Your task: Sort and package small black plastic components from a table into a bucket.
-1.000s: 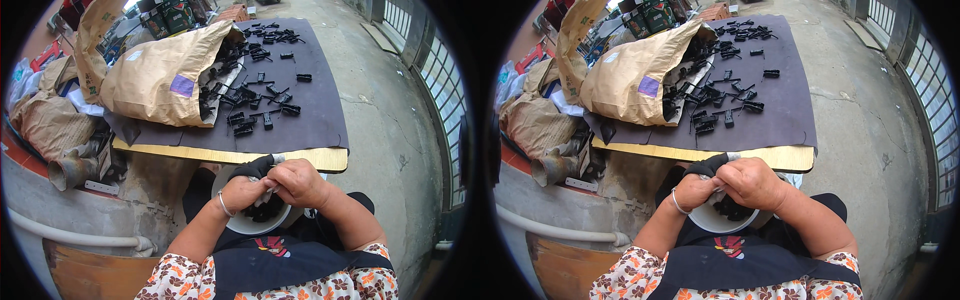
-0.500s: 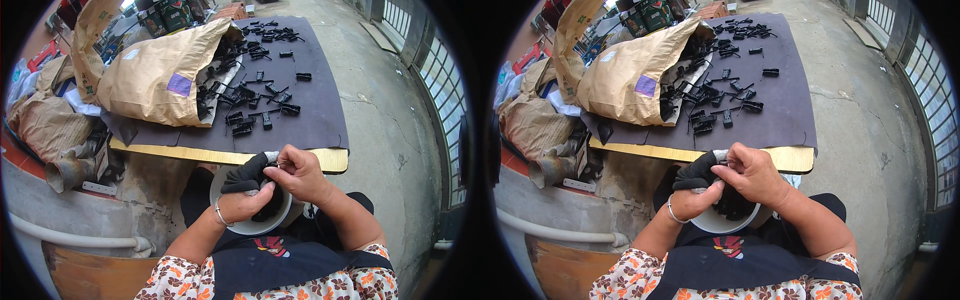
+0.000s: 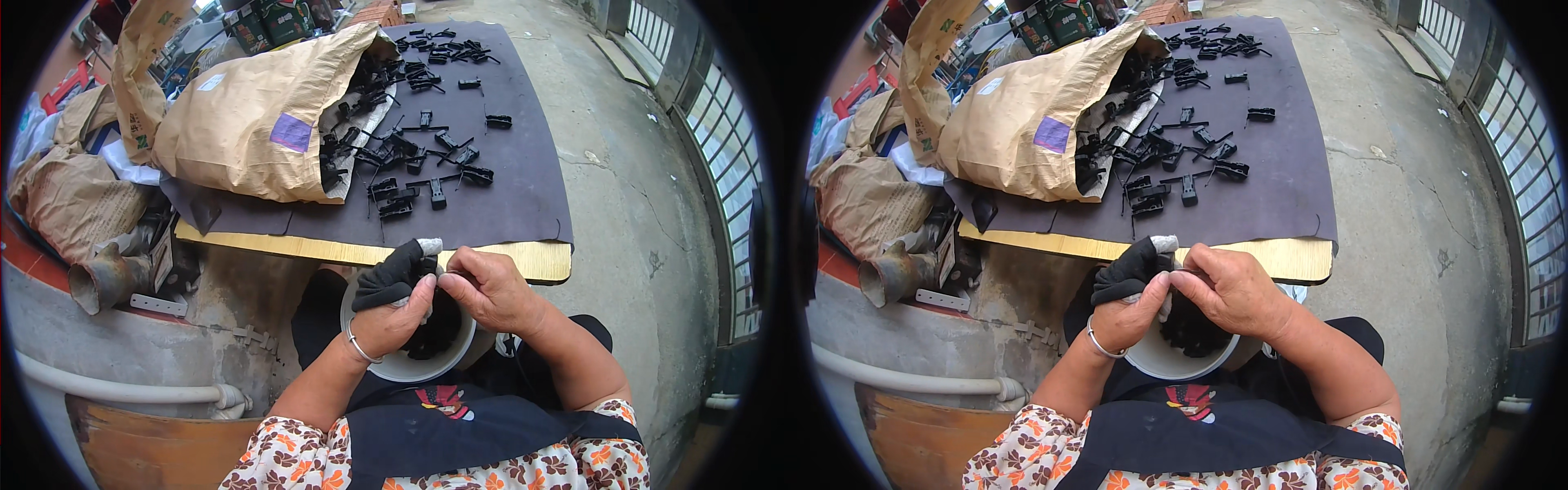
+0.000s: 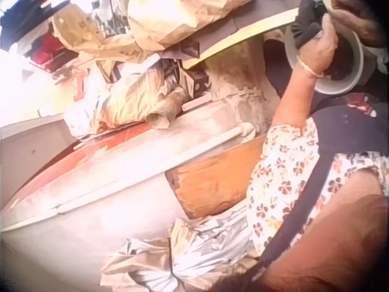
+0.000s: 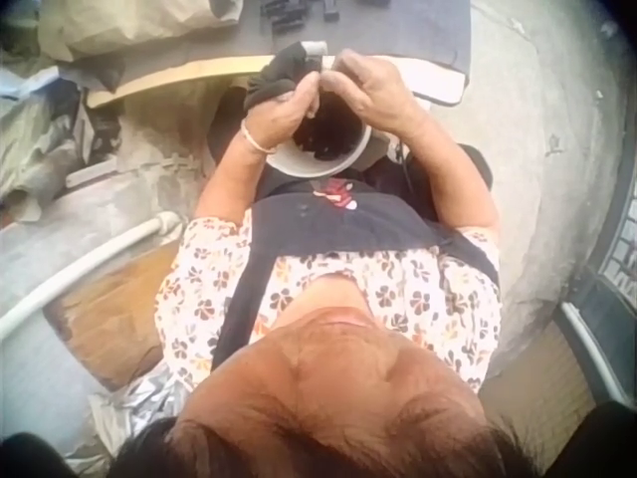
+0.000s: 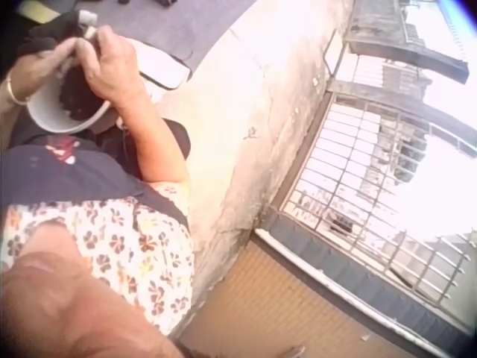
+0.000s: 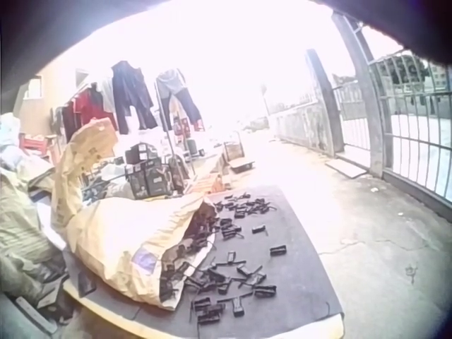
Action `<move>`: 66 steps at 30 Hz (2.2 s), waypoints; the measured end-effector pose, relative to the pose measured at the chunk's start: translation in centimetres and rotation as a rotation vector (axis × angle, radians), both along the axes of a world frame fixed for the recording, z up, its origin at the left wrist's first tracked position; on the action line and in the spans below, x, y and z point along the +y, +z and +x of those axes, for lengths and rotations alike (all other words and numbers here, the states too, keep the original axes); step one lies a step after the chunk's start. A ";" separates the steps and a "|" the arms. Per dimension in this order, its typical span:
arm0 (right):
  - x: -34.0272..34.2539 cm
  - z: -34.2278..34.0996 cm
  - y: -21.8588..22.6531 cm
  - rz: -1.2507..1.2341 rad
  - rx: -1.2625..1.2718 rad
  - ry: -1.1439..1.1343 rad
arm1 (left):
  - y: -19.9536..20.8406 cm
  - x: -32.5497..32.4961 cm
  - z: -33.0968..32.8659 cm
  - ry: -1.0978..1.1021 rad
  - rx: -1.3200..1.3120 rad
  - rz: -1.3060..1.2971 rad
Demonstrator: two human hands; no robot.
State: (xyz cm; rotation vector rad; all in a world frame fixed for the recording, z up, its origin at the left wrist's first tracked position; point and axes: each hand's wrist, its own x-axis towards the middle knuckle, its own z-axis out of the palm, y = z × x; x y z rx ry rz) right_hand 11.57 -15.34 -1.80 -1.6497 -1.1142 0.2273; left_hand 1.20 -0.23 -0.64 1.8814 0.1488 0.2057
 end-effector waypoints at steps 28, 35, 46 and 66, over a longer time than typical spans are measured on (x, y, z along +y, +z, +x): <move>0.2 -0.1 -0.6 0.002 -0.110 0.003 | -0.2 -0.8 0.0 -0.002 -0.039 0.066; -0.1 0.0 -0.5 -0.012 -0.152 0.007 | 0.1 -1.3 0.2 -0.021 0.057 -0.052; 0.1 0.0 -0.7 -0.044 -0.197 0.008 | -0.8 -0.8 0.4 -0.036 -0.035 0.031; 0.2 -0.2 -0.9 0.012 -0.174 0.009 | -1.2 -0.6 0.3 -0.034 -0.022 -0.030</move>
